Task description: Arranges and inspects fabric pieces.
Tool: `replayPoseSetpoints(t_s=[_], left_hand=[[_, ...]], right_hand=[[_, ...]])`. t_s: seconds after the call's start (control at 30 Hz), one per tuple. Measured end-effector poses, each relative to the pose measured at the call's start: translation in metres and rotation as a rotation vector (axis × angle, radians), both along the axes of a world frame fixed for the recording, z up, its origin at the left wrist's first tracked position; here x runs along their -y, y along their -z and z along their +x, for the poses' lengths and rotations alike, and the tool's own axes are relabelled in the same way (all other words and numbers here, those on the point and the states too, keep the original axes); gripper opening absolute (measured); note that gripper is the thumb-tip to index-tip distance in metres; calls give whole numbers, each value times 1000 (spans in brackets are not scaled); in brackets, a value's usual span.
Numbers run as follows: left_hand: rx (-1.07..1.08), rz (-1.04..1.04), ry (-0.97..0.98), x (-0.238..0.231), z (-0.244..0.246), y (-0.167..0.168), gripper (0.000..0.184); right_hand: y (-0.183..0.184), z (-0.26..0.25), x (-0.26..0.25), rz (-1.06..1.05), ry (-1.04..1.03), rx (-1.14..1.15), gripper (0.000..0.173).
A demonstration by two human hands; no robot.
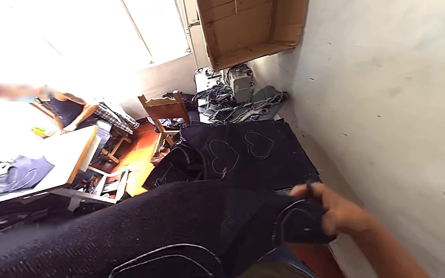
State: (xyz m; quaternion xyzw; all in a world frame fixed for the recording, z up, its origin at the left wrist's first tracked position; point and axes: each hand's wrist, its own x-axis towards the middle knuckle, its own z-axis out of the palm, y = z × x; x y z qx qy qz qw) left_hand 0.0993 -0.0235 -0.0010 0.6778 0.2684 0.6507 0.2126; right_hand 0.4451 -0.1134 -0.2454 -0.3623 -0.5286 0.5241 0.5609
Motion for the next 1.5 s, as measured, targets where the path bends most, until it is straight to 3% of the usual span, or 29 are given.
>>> replayPoseSetpoints(t_s=[0.1,0.2,0.27,0.33,0.37,0.47,0.53,0.6,0.67,0.77,0.83,0.9,0.97,1.0,1.03,1.1,1.17,1.23,1.3,1.37,1.43,1.5], left_hand=[[-338,40,-89,-35,-8,66,17],[-478,29,-236,-103,26,148,43],[-525,-171,-266,-148,61,207,41],[-588,-354,-278,-180,87,263,36],[-618,-401,-287,-189,98,282,35],[-706,-548,-279,-202,121,291,36],[-740,-556,-271,-205,121,286,41],[-763,-392,-266,-215,121,288,50],[-787,-162,-288,-226,115,288,54],[-787,-51,-123,-251,102,263,32],[-751,-184,-141,-272,88,257,28],[-653,-486,-350,-285,47,277,36],[-589,-740,-642,-273,-13,324,40],[-687,-895,-666,-250,-44,352,40],[-843,-1084,-564,-222,-63,376,42],[-1096,-1327,-141,-174,-63,415,49],[-1093,-1340,182,-145,-42,451,56],[-1060,-1335,299,-127,-25,478,55],[-1045,-1273,294,-110,-17,486,44],[-991,-1263,153,-90,-23,480,46],[-891,-1217,-13,-66,-41,455,73],[-829,-1109,-52,-41,-67,422,97]], right_hand=[[-59,73,-9,-27,247,272,48],[-94,124,-68,-84,486,692,37],[-65,156,-123,-20,513,962,48],[-17,171,-166,-107,440,1244,77],[5,163,-181,-180,436,1353,84],[50,99,-208,-324,490,1227,66],[76,43,-215,-257,487,1068,72],[97,-1,-228,-162,468,1038,79],[115,-24,-243,-234,407,1087,86],[131,-28,-253,-293,421,1117,82],[131,-25,-252,-292,427,1117,80],[132,-24,-251,-273,422,1124,81],[131,-21,-252,-277,393,1131,83],[129,-20,-252,-280,371,1143,85],[127,-17,-255,-275,348,1157,86],[123,-10,-262,-256,301,1197,90],[118,-2,-267,-265,232,1239,94],[111,2,-273,-287,169,1283,96],[103,4,-278,-320,119,1324,94],[98,4,-282,-329,108,1369,92],[94,3,-284,-340,127,1438,94],[82,0,-281,-385,184,1518,99]])
